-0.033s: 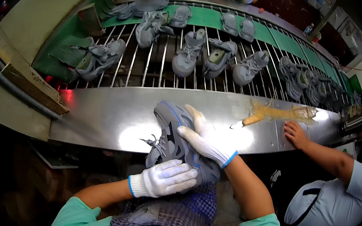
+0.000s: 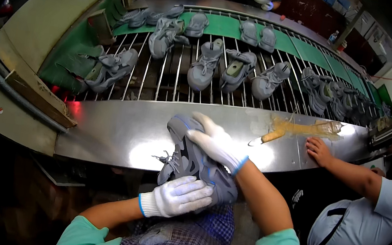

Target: The person picks up and applies adhesive to the soles of shoes using a small knife before pressing the soles onto the shoe bodies and placing them back on a conveyor.

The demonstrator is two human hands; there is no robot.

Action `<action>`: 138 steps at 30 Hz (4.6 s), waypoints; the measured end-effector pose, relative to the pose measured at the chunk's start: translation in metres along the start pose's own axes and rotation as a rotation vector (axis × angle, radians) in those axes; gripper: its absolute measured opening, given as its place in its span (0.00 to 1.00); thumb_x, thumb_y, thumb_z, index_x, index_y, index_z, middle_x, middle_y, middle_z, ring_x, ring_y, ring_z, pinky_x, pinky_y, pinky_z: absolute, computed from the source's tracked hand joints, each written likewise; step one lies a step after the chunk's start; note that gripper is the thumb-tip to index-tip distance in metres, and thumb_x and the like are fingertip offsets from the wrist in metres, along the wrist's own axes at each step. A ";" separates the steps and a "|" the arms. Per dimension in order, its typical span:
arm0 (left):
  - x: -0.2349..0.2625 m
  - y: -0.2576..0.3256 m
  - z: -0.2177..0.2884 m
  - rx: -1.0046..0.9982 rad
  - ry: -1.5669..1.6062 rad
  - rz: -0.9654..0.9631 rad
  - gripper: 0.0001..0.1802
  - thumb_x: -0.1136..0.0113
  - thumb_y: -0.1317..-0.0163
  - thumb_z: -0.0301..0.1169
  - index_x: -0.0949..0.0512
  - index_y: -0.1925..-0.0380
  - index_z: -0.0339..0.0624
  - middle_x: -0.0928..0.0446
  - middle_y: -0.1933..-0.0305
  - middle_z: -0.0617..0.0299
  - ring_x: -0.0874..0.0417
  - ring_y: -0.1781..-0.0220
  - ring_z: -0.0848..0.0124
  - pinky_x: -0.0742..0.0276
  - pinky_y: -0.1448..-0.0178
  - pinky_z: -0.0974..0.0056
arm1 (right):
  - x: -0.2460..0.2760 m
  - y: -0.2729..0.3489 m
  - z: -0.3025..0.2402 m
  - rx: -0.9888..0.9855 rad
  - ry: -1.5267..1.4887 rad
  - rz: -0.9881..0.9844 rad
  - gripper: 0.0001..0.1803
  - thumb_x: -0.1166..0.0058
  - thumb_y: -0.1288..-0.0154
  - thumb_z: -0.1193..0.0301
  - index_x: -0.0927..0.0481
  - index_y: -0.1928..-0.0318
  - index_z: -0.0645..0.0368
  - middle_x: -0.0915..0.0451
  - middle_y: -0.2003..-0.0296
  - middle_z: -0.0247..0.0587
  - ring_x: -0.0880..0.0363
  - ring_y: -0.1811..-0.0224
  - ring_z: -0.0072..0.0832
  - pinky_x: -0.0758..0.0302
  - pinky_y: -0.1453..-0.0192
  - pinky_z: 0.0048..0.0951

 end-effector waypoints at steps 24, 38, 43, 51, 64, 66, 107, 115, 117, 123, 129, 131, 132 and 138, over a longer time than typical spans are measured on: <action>0.090 -0.040 -0.113 0.148 -0.224 0.101 0.34 0.22 0.43 0.39 0.21 0.36 0.40 0.18 0.35 0.45 0.18 0.31 0.46 0.22 0.24 0.46 | 0.115 0.109 0.131 0.020 -1.365 0.375 0.34 0.46 0.28 0.50 0.25 0.33 0.63 0.17 0.39 0.54 0.12 0.44 0.48 0.13 0.41 0.57; 0.213 0.015 -0.375 0.656 -0.613 0.061 0.35 0.27 0.39 0.35 0.26 0.32 0.39 0.23 0.32 0.47 0.24 0.28 0.47 0.26 0.25 0.48 | 0.374 -0.103 0.085 -0.014 0.623 1.165 0.41 0.38 0.29 0.56 0.33 0.22 0.63 0.24 0.31 0.63 0.24 0.29 0.55 0.30 0.23 0.44; 0.214 -0.022 -0.535 0.737 -0.822 -0.207 0.38 0.28 0.41 0.36 0.29 0.30 0.43 0.27 0.28 0.53 0.27 0.26 0.51 0.28 0.24 0.49 | 0.241 -0.304 -0.033 0.400 0.788 0.608 0.35 0.38 0.33 0.61 0.27 0.28 0.57 0.23 0.33 0.58 0.21 0.34 0.56 0.23 0.30 0.49; 0.186 0.013 -0.723 0.978 -0.869 -0.443 0.40 0.26 0.45 0.36 0.29 0.31 0.43 0.26 0.30 0.55 0.26 0.29 0.53 0.26 0.27 0.49 | 0.155 -0.469 -0.059 0.295 0.950 0.151 0.38 0.35 0.36 0.58 0.29 0.26 0.51 0.27 0.29 0.52 0.25 0.28 0.50 0.25 0.26 0.49; 0.191 0.029 -0.841 1.021 -0.907 -0.398 0.49 0.28 0.46 0.31 0.39 0.23 0.42 0.40 0.17 0.46 0.32 0.23 0.43 0.27 0.25 0.43 | 0.173 -0.547 -0.013 0.420 0.998 0.277 0.39 0.26 0.54 0.65 0.22 0.38 0.57 0.23 0.35 0.49 0.30 0.26 0.55 0.32 0.24 0.55; 0.192 0.041 -0.851 1.093 -0.891 -0.390 0.42 0.29 0.46 0.30 0.33 0.29 0.41 0.36 0.22 0.46 0.30 0.24 0.43 0.24 0.29 0.42 | 0.181 -0.539 -0.020 0.492 0.945 0.388 0.35 0.29 0.55 0.70 0.21 0.42 0.60 0.20 0.39 0.49 0.26 0.31 0.53 0.28 0.27 0.51; 0.177 0.174 -0.077 0.663 -0.700 0.157 0.37 0.23 0.51 0.27 0.24 0.39 0.31 0.25 0.36 0.40 0.29 0.26 0.31 0.26 0.26 0.37 | -0.172 0.000 -0.043 0.609 0.290 0.294 0.38 0.22 0.46 0.62 0.22 0.35 0.53 0.39 0.23 0.68 0.33 0.23 0.64 0.30 0.21 0.52; 0.130 0.208 -0.180 1.016 0.064 0.527 0.29 0.29 0.33 0.32 0.26 0.36 0.29 0.23 0.36 0.43 0.19 0.34 0.52 0.23 0.28 0.51 | -0.115 -0.097 0.011 0.108 -1.050 0.290 0.41 0.45 0.20 0.67 0.50 0.16 0.58 0.30 0.26 0.62 0.24 0.28 0.51 0.22 0.26 0.47; 0.121 0.223 -0.199 1.098 0.218 0.676 0.28 0.30 0.30 0.33 0.26 0.36 0.28 0.22 0.38 0.46 0.15 0.40 0.58 0.19 0.30 0.54 | -0.092 -0.130 0.026 0.028 -1.482 0.287 0.45 0.47 0.18 0.64 0.59 0.14 0.57 0.37 0.23 0.67 0.28 0.26 0.55 0.22 0.26 0.52; 0.115 0.211 -0.197 1.076 0.106 0.584 0.27 0.32 0.32 0.30 0.26 0.37 0.26 0.21 0.40 0.44 0.14 0.41 0.55 0.17 0.34 0.54 | -0.044 -0.226 0.099 -0.184 -1.891 0.404 0.40 0.49 0.18 0.54 0.46 0.24 0.72 0.38 0.25 0.68 0.29 0.29 0.61 0.26 0.24 0.59; 0.124 0.199 -0.191 1.068 0.067 0.604 0.23 0.32 0.35 0.28 0.22 0.42 0.28 0.21 0.43 0.45 0.15 0.42 0.54 0.17 0.36 0.54 | -0.025 -0.267 0.112 -0.196 -1.832 0.471 0.27 0.37 0.24 0.51 0.25 0.39 0.59 0.21 0.46 0.50 0.16 0.55 0.45 0.09 0.58 0.37; 0.122 0.205 -0.192 1.069 0.025 0.574 0.23 0.32 0.35 0.29 0.21 0.42 0.29 0.21 0.43 0.45 0.15 0.43 0.53 0.17 0.37 0.54 | -0.018 -0.271 0.112 -0.143 -1.971 0.425 0.28 0.32 0.29 0.48 0.23 0.43 0.54 0.21 0.53 0.44 0.17 0.62 0.37 0.13 0.66 0.29; 0.121 0.206 -0.192 1.067 0.004 0.557 0.23 0.32 0.35 0.30 0.21 0.42 0.29 0.21 0.43 0.45 0.15 0.43 0.53 0.17 0.37 0.54 | -0.013 -0.272 0.110 -0.112 -2.042 0.402 0.28 0.30 0.32 0.46 0.22 0.44 0.51 0.21 0.57 0.41 0.17 0.65 0.33 0.15 0.71 0.25; 0.120 0.206 -0.195 1.094 0.040 0.593 0.24 0.29 0.34 0.36 0.20 0.44 0.30 0.18 0.46 0.45 0.14 0.45 0.54 0.17 0.39 0.54 | -0.008 -0.271 0.105 -0.045 -1.656 0.580 0.23 0.37 0.22 0.69 0.25 0.32 0.59 0.26 0.32 0.48 0.26 0.32 0.45 0.15 0.33 0.56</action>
Point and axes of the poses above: each hand's wrist, its own y-axis away from the middle knuckle, its own x-axis out of the back of the hand, z = x × y, the point moved 9 cm from there along -y, towards the middle knuckle
